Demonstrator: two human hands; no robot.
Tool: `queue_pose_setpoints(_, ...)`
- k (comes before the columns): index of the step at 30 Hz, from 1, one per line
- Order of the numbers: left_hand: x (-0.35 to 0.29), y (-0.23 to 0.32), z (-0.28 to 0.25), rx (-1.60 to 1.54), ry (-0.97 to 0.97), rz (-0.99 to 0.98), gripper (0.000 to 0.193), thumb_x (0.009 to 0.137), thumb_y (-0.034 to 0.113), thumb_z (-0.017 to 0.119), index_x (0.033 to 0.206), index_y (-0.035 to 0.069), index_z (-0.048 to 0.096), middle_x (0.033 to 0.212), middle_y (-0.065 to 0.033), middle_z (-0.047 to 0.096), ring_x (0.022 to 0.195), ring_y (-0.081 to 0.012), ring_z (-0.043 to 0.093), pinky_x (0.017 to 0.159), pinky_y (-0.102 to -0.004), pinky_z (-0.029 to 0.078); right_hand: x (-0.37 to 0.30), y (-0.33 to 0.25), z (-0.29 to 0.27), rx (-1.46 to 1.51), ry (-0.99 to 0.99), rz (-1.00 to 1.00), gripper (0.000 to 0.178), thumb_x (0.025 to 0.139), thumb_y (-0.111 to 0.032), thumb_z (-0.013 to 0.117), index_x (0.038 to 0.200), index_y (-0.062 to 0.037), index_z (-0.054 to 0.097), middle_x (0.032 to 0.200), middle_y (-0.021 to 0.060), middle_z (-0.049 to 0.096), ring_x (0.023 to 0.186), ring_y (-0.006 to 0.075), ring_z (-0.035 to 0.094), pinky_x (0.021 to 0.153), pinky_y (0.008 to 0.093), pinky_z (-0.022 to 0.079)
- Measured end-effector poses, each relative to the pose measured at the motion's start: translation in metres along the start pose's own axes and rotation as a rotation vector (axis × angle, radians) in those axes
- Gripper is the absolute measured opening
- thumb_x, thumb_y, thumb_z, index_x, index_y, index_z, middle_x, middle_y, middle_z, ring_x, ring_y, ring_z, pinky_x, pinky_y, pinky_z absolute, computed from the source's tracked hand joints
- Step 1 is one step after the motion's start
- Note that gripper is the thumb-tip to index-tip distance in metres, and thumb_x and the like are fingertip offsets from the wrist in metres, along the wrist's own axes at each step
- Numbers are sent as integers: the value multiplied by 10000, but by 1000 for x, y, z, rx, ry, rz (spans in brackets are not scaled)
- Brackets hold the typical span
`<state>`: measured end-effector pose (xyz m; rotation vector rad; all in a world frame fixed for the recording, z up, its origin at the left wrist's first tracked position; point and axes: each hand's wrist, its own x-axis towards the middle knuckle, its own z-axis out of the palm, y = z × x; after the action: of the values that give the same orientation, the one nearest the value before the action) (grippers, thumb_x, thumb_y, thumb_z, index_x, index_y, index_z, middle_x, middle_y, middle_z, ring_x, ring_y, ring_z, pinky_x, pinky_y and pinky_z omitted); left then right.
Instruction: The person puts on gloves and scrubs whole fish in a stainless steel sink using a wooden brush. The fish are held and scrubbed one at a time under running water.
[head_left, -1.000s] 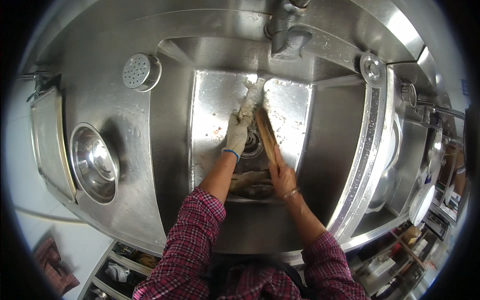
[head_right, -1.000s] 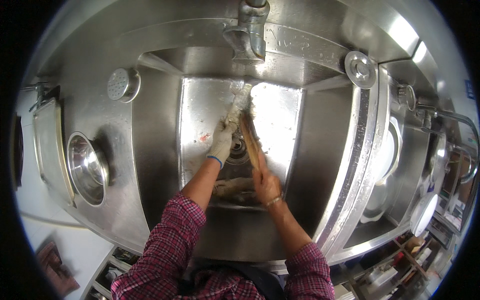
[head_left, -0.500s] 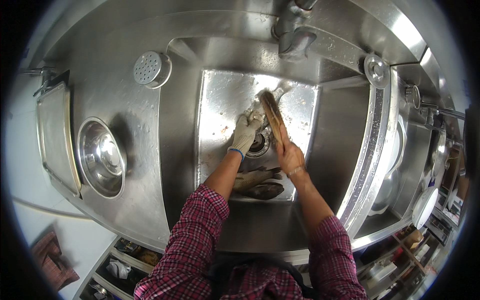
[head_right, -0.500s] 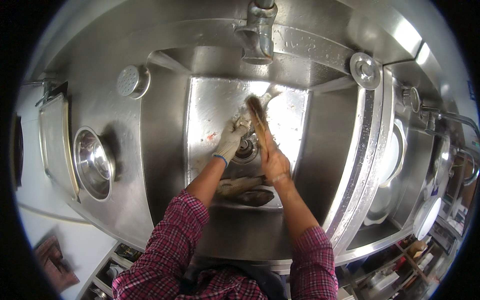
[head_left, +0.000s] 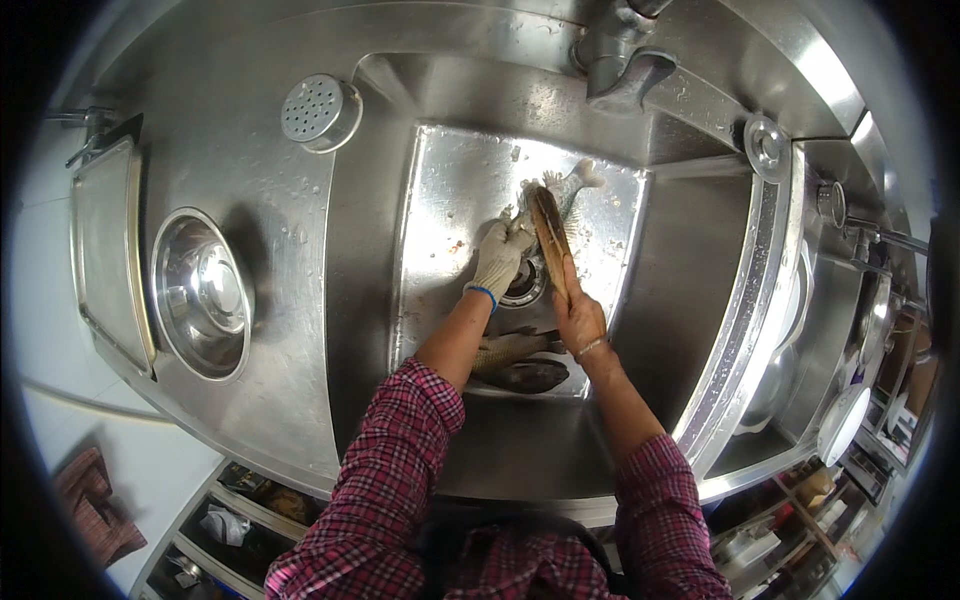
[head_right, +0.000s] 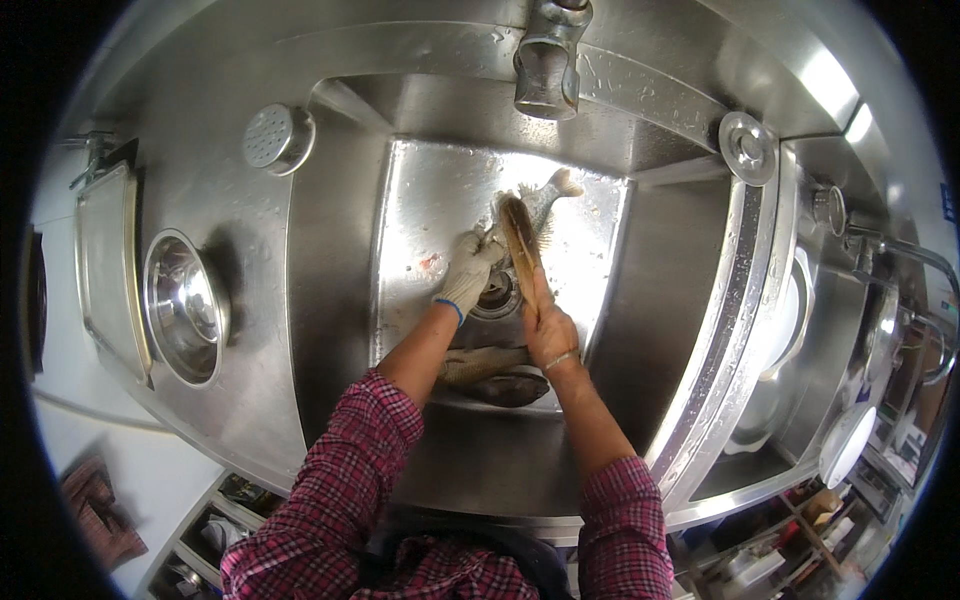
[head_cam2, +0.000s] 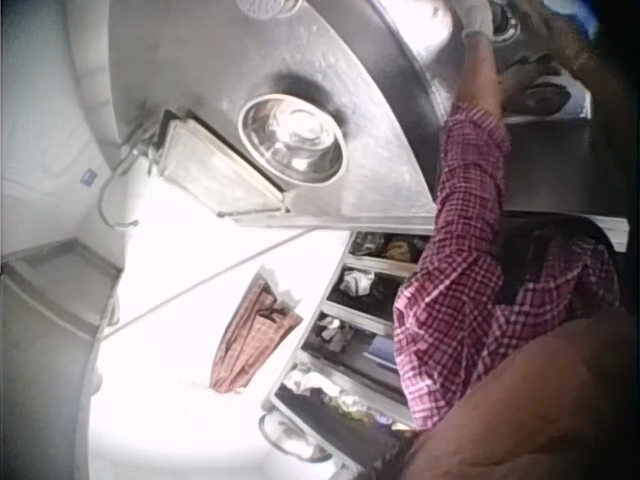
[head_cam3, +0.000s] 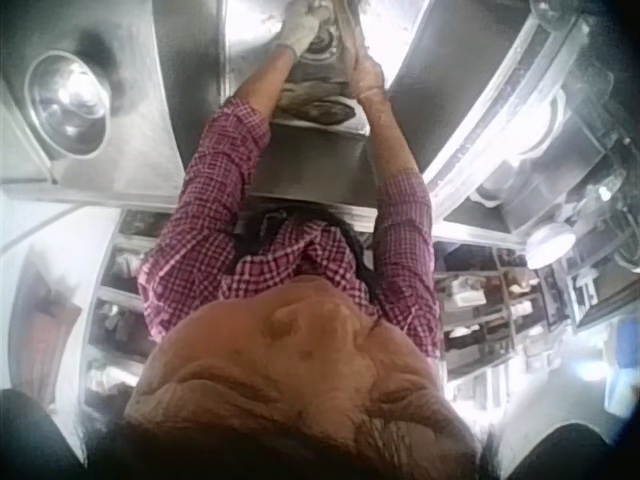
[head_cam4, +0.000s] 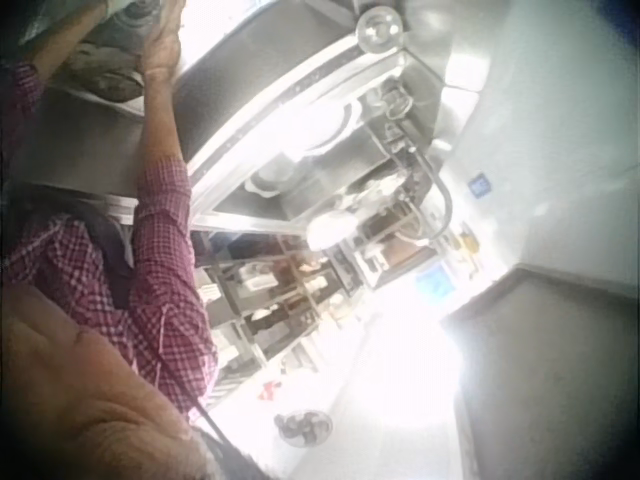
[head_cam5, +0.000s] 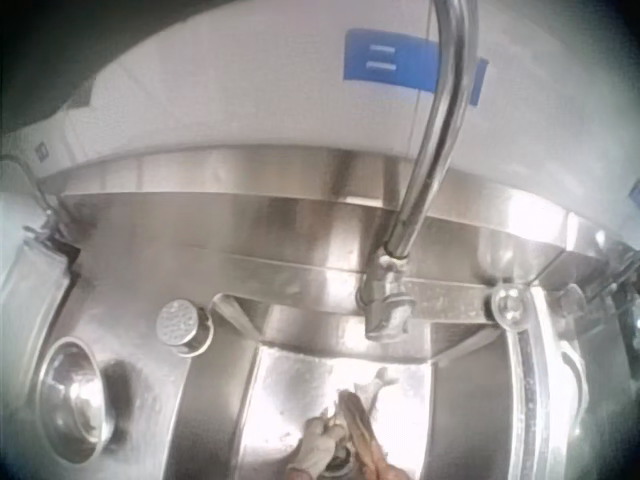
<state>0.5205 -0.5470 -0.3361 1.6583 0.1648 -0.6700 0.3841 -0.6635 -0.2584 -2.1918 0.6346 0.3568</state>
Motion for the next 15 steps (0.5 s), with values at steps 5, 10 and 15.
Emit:
queue_pose_setpoints(5,4,-3,-12,-30,-28,-174,86,961,45,544,898,-12,558,768,-73,589,569,-126,572,449,-267,457,-33,20,21,117,49,-226,692,949,-166,595,1559,-213,271,966,244,708,854,367,715,758,424,553)
queue_pose_setpoints(10,19,-39,-10,-178,-60,-99,139,947,131,624,978,11,562,788,-42,568,615,-124,557,464,-259,454,0,2,-5,176,5,104,629,972,-178,590,1541,-237,328,755,151,644,674,142,585,645,290,505)
queue_pose_setpoints(15,15,-29,-10,-187,-112,-168,162,952,135,581,1019,-12,574,795,-28,563,616,-113,549,455,-248,450,-14,24,23,275,37,-112,609,992,-147,571,1548,-186,325,835,61,640,735,113,573,673,285,493)
